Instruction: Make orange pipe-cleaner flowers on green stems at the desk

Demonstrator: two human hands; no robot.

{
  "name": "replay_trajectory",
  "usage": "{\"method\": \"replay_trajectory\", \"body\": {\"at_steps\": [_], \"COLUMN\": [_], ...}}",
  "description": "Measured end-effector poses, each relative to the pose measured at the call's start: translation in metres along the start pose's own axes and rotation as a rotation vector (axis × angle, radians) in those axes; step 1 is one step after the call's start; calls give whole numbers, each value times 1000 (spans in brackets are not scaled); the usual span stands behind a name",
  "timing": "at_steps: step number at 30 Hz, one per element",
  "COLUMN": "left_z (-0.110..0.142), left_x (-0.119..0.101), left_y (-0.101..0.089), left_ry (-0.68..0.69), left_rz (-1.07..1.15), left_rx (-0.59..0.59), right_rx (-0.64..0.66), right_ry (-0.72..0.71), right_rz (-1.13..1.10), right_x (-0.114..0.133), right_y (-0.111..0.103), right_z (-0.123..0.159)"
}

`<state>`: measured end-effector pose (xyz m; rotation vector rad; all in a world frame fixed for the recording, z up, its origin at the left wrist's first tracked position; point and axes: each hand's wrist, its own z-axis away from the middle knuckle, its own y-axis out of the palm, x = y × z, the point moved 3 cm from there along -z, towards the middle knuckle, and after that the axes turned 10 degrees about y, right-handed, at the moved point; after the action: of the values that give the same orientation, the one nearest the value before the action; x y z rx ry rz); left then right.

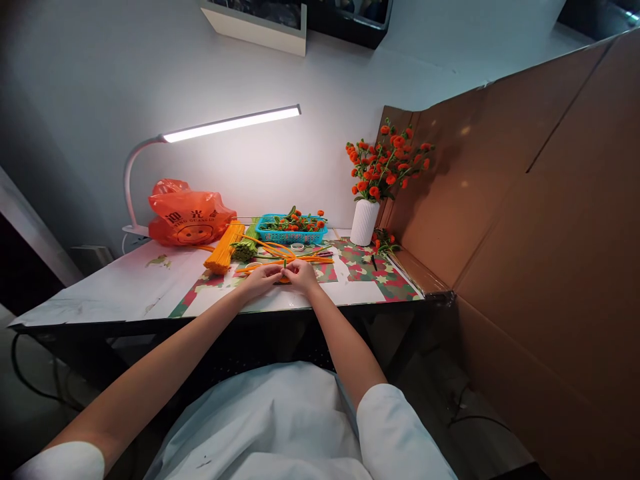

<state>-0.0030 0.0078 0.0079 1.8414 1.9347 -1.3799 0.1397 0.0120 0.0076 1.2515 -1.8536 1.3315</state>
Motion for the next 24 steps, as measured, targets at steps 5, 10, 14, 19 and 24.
{"method": "replay_trajectory", "body": {"at_steps": [5,10,14,19,24], "left_z": [4,12,16,17,18], "left_x": [-9,-16,-12,-6,-5], "left_y": [-23,-43,-38,-39,-39], "left_ry": [-10,-112,-276,-392,-403], "left_rz": [-396,-783,-898,-895,-905], "left_rx": [-349,-434,-153,-76,-35], "right_rx": [-18,-100,-17,-4,-30], "right_ry": [45,117,113,121,150], "right_rz": [-22,15,60,145,258], "right_x": [-2,-3,-3,-5,-4], "right_y": [-1,-4,-2,0,-1], "right_z": [-1,0,2,0,-3]}}
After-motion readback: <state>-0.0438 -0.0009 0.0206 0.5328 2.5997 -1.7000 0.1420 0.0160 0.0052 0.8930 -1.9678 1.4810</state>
